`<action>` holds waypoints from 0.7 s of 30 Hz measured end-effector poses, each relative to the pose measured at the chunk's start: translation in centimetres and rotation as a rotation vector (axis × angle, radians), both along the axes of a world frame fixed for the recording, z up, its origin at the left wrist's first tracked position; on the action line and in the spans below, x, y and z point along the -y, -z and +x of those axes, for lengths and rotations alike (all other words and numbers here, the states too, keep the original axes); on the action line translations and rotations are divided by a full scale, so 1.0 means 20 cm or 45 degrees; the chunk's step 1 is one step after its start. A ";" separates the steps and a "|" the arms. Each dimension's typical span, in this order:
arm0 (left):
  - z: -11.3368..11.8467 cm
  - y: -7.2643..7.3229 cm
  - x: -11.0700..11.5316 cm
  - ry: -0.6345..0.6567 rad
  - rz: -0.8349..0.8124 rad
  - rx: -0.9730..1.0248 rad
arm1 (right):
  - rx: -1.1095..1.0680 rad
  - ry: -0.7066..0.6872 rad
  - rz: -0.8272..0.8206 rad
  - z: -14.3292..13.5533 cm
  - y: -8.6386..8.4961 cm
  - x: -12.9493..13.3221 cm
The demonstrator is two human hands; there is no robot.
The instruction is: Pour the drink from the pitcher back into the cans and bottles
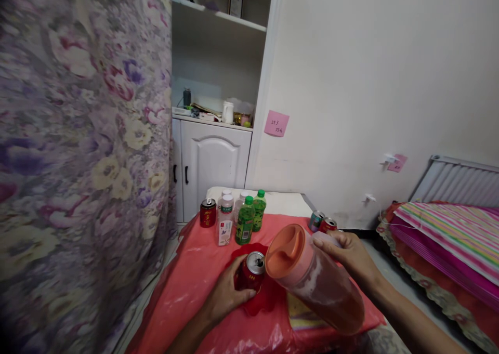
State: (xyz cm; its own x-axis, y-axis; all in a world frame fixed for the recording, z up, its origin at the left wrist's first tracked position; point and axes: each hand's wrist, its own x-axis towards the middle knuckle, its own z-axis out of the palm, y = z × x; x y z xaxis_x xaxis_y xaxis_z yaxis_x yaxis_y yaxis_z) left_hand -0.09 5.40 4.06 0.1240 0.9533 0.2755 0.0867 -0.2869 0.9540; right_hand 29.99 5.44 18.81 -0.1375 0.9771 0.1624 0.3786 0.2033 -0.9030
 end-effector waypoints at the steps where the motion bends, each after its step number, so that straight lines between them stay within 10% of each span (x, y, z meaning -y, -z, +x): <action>1: 0.00 0.00 0.00 0.001 0.000 -0.006 | 0.006 -0.002 -0.002 0.00 0.00 0.00; 21: -0.01 0.03 -0.01 -0.031 0.024 -0.001 | 0.065 0.050 0.005 -0.05 -0.04 0.03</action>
